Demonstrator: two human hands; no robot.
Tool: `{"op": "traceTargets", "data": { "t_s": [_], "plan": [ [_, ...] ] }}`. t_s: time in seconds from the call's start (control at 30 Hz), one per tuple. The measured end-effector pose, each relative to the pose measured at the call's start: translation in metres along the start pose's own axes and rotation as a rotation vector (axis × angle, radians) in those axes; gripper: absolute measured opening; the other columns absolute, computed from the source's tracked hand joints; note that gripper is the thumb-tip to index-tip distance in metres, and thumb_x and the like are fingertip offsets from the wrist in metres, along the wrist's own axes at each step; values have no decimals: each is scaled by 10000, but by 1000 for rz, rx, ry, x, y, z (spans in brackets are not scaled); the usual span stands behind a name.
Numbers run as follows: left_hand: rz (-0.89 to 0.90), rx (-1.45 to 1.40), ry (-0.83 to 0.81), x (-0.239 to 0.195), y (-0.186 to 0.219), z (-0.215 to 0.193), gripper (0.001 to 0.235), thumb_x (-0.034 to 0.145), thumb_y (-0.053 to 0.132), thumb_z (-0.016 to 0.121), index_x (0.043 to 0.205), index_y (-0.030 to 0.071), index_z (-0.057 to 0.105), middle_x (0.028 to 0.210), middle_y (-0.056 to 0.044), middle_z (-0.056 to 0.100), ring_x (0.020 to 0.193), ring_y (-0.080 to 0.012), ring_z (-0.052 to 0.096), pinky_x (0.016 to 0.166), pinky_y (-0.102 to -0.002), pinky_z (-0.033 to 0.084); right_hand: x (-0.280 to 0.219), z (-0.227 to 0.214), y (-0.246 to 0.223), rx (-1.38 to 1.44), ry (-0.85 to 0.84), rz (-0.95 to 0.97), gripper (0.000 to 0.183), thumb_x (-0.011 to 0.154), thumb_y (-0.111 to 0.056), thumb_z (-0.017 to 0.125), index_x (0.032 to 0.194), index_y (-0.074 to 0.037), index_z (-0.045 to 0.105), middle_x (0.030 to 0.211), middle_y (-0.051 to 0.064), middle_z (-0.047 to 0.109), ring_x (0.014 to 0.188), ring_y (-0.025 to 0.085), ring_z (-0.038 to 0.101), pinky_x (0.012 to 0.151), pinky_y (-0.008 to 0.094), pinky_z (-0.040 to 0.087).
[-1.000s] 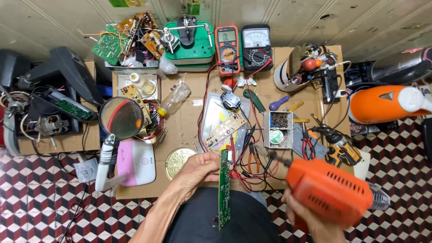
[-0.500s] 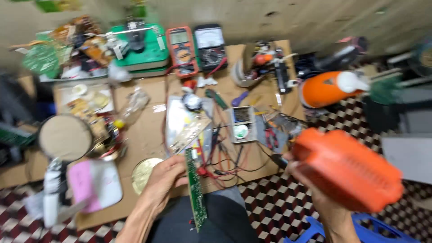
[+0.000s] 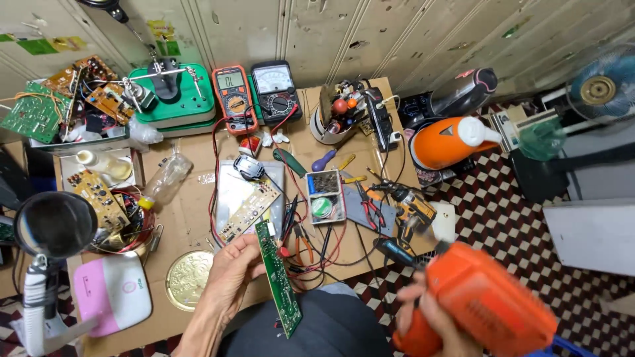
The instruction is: The person uses a heat gun to apply heat to a green circuit board held in their hands. They repeatedly flip the board over to heat different sides and components while working at a cluttered electronics workbench.
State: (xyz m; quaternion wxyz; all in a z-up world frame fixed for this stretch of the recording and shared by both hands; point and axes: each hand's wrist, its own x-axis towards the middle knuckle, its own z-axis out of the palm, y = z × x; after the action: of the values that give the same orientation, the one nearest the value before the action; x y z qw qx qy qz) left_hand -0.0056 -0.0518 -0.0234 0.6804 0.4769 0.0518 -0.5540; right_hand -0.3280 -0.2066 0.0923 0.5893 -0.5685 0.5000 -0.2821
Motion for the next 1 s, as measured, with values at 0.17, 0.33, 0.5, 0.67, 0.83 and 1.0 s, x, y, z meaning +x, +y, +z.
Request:
{"op": "traceTargets", "data": {
  "t_s": [0.17, 0.33, 0.5, 0.67, 0.83, 1.0],
  "plan": [
    [39, 23, 16, -5, -10, 25, 168, 982, 102, 584, 996, -46, 663, 859, -128, 740, 718, -141, 698, 648, -261, 583, 29, -33, -6, -140, -369, -135, 450, 921, -60, 726, 1321, 43, 549, 932, 235, 754, 720, 273, 723, 663, 419, 664],
    [59, 16, 179, -9, -24, 58, 197, 971, 140, 554, 991, 3, 693, 852, -117, 741, 712, -130, 714, 658, -256, 586, 65, -40, -9, 64, -565, -146, 470, 912, -22, 732, 1339, 35, 544, 938, 224, 792, 639, 249, 750, 581, 380, 653],
    [148, -27, 187, -22, -39, 65, 146, 951, 106, 592, 977, -7, 681, 841, -139, 784, 559, -78, 539, 497, -214, 428, 111, -12, 2, -58, -699, 211, 341, 870, 21, 751, 1185, 65, 629, 701, 190, 690, 591, 271, 705, 536, 382, 598],
    [150, -91, 240, -38, -47, 60, 153, 955, 118, 612, 985, -22, 664, 847, -132, 770, 615, -104, 634, 551, -210, 515, 137, 26, -26, -344, -809, 171, 428, 760, 14, 783, 1163, -9, 642, 700, 146, 712, 540, 220, 702, 501, 358, 579],
    [136, -86, 262, -31, -58, 48, 143, 955, 121, 657, 1009, -12, 655, 844, -55, 710, 714, -103, 696, 679, -234, 612, 139, 60, -59, -662, -915, -15, 604, 728, -89, 842, 1303, -145, 669, 835, 48, 755, 529, 161, 673, 495, 316, 562],
    [176, -125, 270, -27, -52, 50, 119, 939, 105, 650, 994, 0, 638, 837, -57, 710, 719, -106, 696, 680, -244, 609, 140, 76, -67, -729, -968, 20, 633, 781, -93, 845, 1381, -174, 659, 990, 63, 739, 661, 174, 637, 566, 325, 546]
  ]
}}
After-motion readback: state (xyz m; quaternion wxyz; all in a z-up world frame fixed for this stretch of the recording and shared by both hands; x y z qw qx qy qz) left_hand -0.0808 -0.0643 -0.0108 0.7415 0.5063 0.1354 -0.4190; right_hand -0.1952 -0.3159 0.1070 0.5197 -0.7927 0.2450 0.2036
